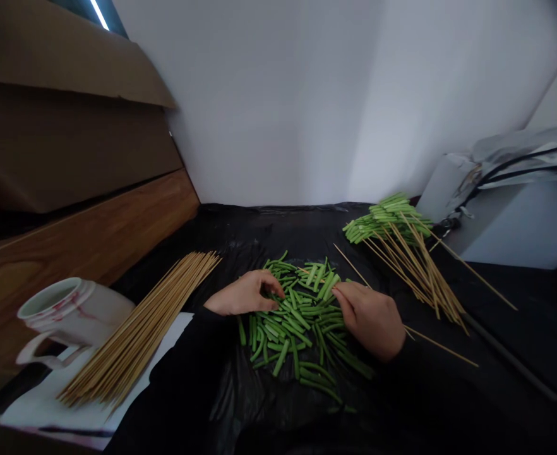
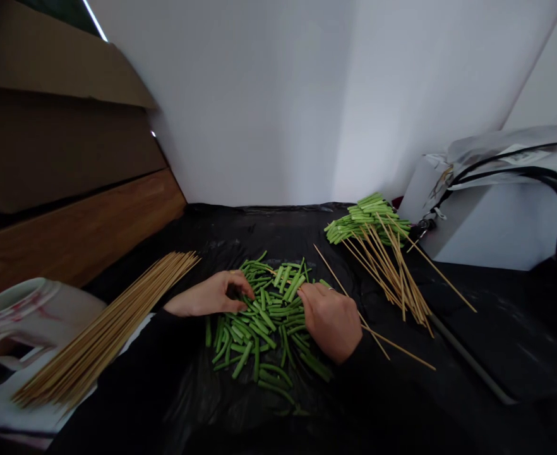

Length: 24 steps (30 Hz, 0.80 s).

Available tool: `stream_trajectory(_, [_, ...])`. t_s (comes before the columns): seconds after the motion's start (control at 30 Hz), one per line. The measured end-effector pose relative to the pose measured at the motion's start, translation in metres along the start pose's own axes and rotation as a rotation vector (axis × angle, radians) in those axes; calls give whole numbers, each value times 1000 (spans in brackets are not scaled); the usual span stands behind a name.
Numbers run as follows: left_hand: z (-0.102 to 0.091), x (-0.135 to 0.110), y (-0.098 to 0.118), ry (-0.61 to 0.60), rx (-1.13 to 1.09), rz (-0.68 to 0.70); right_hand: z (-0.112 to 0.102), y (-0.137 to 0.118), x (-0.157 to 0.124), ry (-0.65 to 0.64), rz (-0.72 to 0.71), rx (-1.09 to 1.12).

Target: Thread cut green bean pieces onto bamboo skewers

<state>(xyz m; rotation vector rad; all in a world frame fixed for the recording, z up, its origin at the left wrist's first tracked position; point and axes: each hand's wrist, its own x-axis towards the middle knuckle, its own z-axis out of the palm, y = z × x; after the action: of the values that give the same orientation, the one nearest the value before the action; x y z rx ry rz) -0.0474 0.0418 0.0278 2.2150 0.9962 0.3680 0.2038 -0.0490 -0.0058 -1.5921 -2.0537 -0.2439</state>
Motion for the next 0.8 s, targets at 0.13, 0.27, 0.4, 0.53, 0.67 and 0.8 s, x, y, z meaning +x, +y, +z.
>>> stream_trajectory(0.13, [8,1,0,49,229,30,-1,-1,0,3,9,4])
stream_trajectory(0.27, [10,1,0,56,270,51,-1,-1,0,-5,10,24])
stream_trajectory(0.4, [8,4,0,140,169,81,-1,0,0,12,17,43])
stream_trajectory(0.53, [7,8,3,338,-69,35,-1,0,-1,35,14,66])
stream_trajectory(0.67, [11,11,9,488,-416,-45,-1,-2,-1,37,-11,106])
stream_trajectory(0.8, [19,13,15,488,-851,-152,-1,-5,-2,47,-43,118])
